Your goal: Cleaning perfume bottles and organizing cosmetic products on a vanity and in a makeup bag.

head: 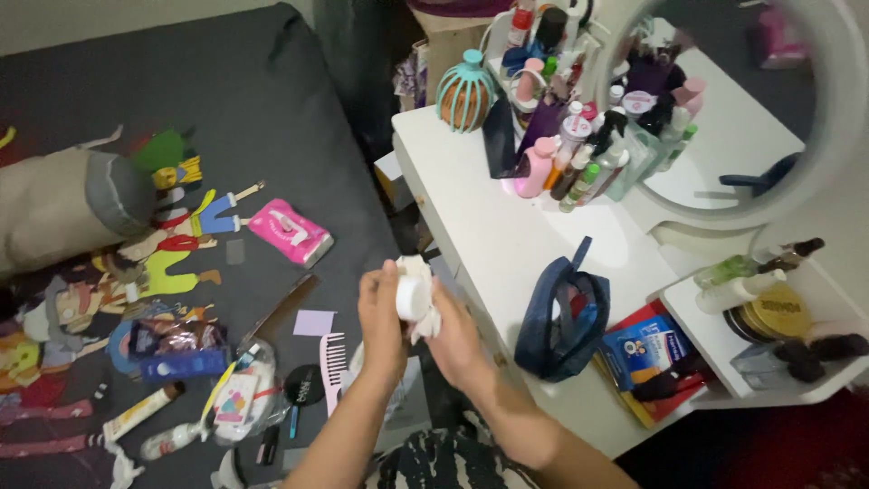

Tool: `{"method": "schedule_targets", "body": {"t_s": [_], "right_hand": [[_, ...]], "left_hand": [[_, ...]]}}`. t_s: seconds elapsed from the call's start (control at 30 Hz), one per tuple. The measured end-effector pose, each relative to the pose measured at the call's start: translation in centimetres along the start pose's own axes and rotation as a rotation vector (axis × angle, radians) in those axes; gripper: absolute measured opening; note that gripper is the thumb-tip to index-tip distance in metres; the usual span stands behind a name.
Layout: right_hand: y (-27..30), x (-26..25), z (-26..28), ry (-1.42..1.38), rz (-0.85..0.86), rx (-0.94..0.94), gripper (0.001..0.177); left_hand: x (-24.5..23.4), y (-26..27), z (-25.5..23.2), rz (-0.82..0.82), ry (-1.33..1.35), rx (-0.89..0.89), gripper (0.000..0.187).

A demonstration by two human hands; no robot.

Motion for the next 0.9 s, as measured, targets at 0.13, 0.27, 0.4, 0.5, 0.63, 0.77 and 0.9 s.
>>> {"method": "schedule_targets", "body": {"t_s": [0.13, 0.27, 0.4, 0.5, 0.63, 0.77, 0.9], "right_hand": [[0.4, -0.1, 2.2, 0.341, -0.268, -0.038, 0.042], [1.3, -0.6, 5.3, 0.845, -0.110, -0.257, 0.041], [1.9, -3.5, 4.0, 0.378, -0.348, -0.195, 0.040], [3.4, -3.4, 3.4, 0.514, -0.419, -0.200, 0.039], [6.6, -6.9, 2.1, 0.744, -0.392, -0.279, 0.038], [10.7, -11.8, 3.1, 0.495, -0.601, -0.169, 0.037], [16.4, -15.8, 6.3, 0.193, -0.707, -0.270, 0.041]], "left_hand": [[0.2, -0.8, 2.6, -0.010, -0.213, -0.121, 0.046], [3.1, 0.7, 1.9, 0.087, -0.669, -0.052, 0.054], [6.4, 0.7, 2.6, 0.134, -0.496, -0.114, 0.054], [6.5, -0.2, 6.6, 0.072, -0.237, -0.299, 0.057], [7.1, -3.8, 10.8, 0.098, -0.132, -0.347, 0.061], [7.8, -7.4, 17.1, 0.226, -0.375, -0.573, 0.068], [8.2, -9.7, 23.7, 0.371, -0.936, -0.317, 0.064]]}}
Point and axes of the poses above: each hand's wrist, its own y-axis away from the middle knuckle, its own x-axis out of the palm, z = x × y, the point moved 4 cm from there along -y, towards the middle knuckle, and after that the axes turned 13 degrees about z, right-handed, at the moved point
